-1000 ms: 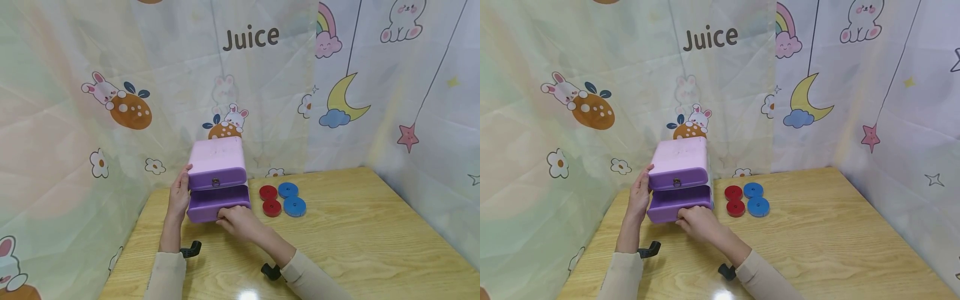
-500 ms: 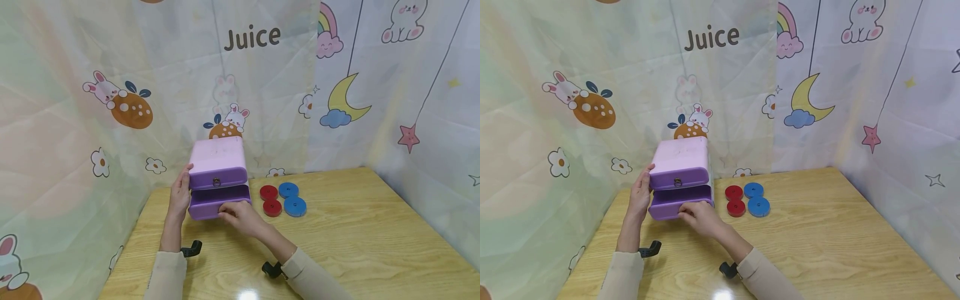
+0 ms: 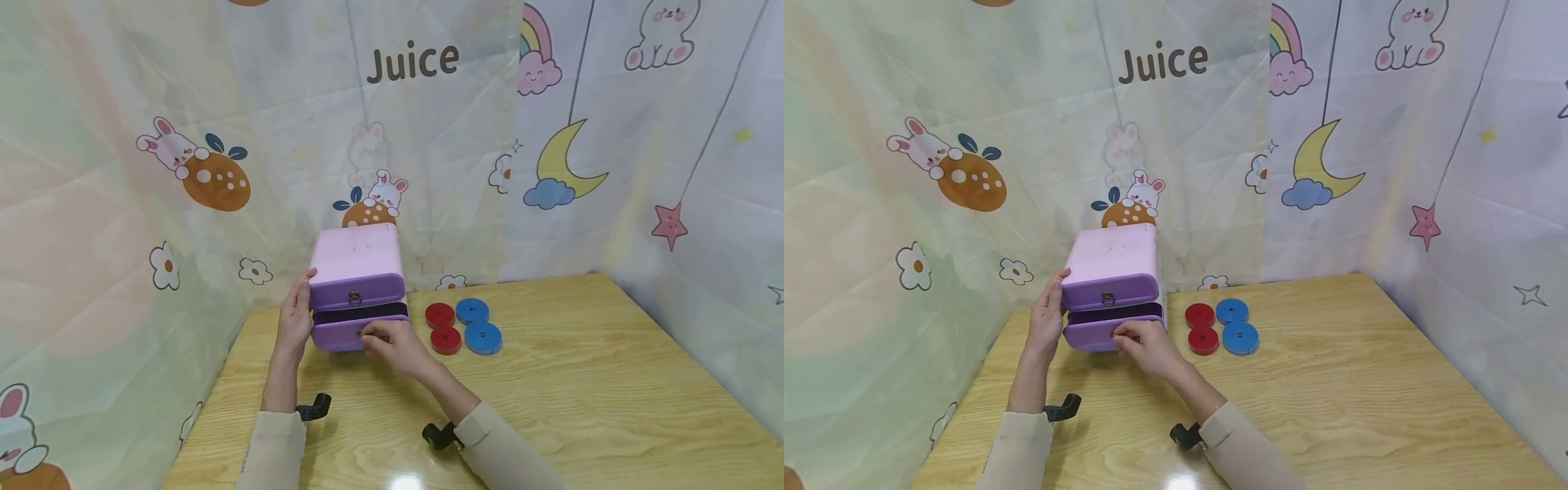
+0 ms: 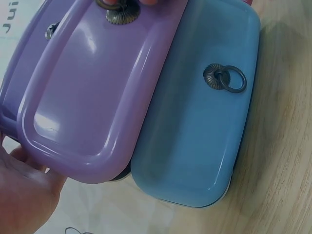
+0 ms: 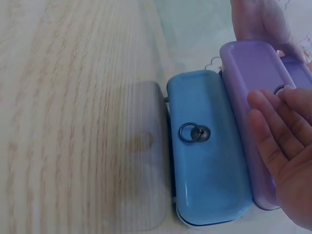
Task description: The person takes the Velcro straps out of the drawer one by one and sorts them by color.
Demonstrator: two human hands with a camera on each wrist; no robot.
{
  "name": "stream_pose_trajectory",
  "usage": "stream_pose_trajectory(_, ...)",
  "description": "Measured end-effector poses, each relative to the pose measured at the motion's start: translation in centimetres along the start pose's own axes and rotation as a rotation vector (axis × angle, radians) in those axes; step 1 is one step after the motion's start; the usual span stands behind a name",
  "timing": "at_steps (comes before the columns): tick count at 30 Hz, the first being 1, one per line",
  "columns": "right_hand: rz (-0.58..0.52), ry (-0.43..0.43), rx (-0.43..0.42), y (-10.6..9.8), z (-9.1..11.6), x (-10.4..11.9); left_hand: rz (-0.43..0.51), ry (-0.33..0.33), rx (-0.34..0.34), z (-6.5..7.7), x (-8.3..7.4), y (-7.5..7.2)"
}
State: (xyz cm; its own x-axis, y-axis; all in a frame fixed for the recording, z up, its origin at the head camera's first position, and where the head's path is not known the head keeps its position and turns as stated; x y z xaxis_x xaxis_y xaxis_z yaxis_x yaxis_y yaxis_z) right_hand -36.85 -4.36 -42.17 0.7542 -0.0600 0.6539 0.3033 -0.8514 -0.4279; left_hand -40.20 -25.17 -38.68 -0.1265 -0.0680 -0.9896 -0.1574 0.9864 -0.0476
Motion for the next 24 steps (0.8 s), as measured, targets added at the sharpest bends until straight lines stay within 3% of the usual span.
stream_pose_trajectory(9, 0.014, 0.019, -0.040, -0.3, -0.3, -0.4, -0.012, -0.004, -0.021, 0.3, -0.4, 0.3)
stream_pose_trajectory(18, 0.053, 0.033, -0.063, -0.5, -0.5, -0.9, -0.010, -0.004, -0.042, 2.1, -2.6, 1.0)
stream_pose_trajectory(24, 0.077, 0.033, -0.070, -0.6, -1.0, -1.2, -0.011, 0.000, -0.074, 1.9, -2.5, 1.0)
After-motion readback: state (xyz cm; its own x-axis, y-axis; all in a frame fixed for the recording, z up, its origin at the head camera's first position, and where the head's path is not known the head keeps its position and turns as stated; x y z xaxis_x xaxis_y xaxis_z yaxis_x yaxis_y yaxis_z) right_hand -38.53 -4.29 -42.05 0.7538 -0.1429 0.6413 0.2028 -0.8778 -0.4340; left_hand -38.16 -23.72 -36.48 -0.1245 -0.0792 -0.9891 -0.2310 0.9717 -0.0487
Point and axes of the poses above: each hand's wrist, its own z-axis away from the middle knuckle, its own y-axis out of the palm, x = y × z, the point moved 9 cm from there along -z, towards the middle knuckle, and after that the axes turned 14 degrees about -y, right-handed, at the moved point
